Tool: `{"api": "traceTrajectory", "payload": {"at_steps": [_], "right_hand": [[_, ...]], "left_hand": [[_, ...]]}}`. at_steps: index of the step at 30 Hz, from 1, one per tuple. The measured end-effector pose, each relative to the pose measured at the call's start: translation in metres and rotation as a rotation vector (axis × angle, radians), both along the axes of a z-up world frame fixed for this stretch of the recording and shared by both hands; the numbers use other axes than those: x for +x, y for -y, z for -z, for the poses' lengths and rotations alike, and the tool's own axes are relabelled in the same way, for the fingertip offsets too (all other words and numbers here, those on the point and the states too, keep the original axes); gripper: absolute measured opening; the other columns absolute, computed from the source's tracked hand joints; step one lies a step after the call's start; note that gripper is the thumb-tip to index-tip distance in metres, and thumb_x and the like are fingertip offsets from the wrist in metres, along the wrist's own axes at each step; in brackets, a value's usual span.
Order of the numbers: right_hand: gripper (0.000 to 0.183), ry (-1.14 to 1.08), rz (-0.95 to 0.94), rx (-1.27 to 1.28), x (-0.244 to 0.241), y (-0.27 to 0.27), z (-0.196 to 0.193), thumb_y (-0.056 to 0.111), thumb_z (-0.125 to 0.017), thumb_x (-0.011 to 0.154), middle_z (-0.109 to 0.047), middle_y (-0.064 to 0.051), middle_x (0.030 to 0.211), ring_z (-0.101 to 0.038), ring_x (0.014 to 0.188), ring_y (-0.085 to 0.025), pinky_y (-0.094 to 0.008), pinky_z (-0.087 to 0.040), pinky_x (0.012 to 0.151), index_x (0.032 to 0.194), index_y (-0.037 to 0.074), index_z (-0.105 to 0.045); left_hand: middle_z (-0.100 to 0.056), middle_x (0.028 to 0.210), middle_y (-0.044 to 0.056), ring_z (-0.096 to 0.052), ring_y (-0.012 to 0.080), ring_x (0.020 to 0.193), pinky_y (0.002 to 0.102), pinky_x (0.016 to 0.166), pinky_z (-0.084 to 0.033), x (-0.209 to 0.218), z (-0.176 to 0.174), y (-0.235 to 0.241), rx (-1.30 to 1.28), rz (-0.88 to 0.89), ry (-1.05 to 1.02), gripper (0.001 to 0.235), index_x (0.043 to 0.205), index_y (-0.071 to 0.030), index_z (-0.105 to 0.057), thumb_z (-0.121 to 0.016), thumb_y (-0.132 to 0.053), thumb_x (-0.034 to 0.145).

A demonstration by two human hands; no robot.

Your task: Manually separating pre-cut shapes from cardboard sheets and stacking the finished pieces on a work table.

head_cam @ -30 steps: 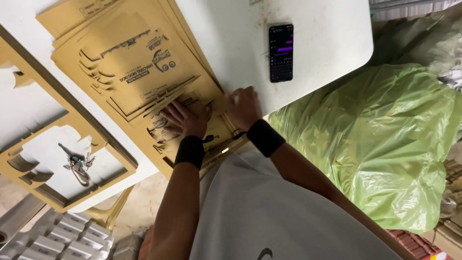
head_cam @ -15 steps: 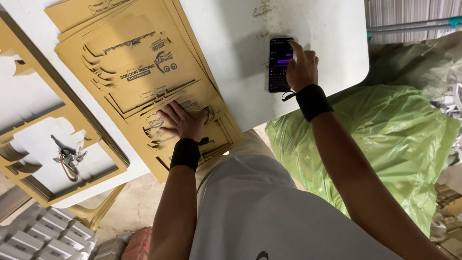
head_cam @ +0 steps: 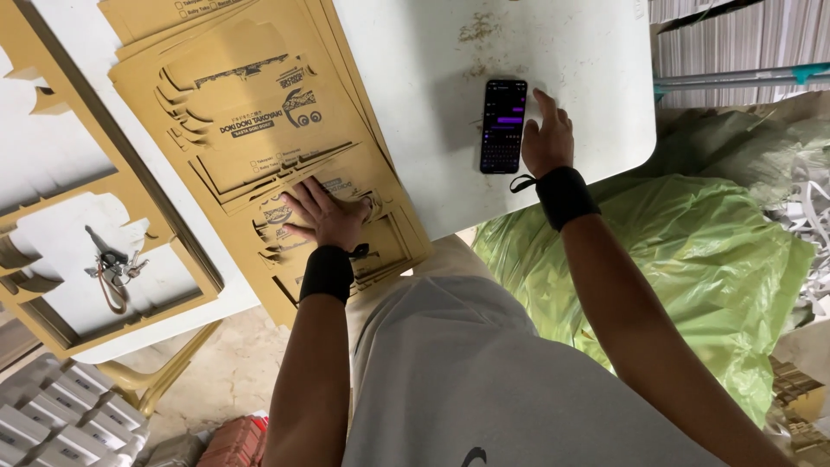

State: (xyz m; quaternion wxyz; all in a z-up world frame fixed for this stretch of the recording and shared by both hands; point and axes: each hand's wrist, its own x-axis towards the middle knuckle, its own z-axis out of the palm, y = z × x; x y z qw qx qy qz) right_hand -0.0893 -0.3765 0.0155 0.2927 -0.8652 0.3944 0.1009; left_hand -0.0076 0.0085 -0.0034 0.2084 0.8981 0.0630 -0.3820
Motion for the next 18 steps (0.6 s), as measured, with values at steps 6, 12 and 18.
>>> {"api": "traceTrajectory", "payload": {"at_steps": [6,12,18], "right_hand": [[0.052,0.175,0.070,0.080,-0.020,0.005,0.012,0.008,-0.052,0.104,-0.056,-0.020,0.142,-0.050,0.138,-0.036,-0.047,-0.046,0.113,0.152,0.025,-0.042],[0.050,0.233,0.102,0.116,-0.029,-0.010,-0.002,0.006,-0.052,0.104,-0.054,-0.020,0.142,-0.049,0.137,-0.039,-0.045,-0.049,0.111,0.150,0.023,-0.044],[0.049,0.161,-0.061,-0.054,-0.055,-0.030,0.021,0.008,-0.063,0.098,-0.055,-0.014,0.134,-0.055,0.131,-0.038,-0.049,-0.051,0.108,0.143,0.026,-0.057]], "left_hand": [[0.025,0.171,0.013,0.036,0.0386,0.150,0.075,0.113,0.023,-0.004,0.007,-0.003,-0.006,0.002,0.006,0.126,0.165,-0.015,0.017,-0.064,-0.070,0.085],[0.015,0.174,0.005,0.022,0.0350,0.158,0.074,0.119,0.016,-0.012,0.022,-0.023,-0.101,-0.006,0.141,0.123,0.169,-0.020,0.005,-0.074,-0.053,0.082],[-0.016,0.173,0.004,-0.007,0.0347,0.159,0.070,0.124,-0.001,-0.016,-0.019,-0.058,-0.367,0.002,0.239,0.068,0.160,-0.014,-0.039,-0.063,-0.048,0.106]]}}
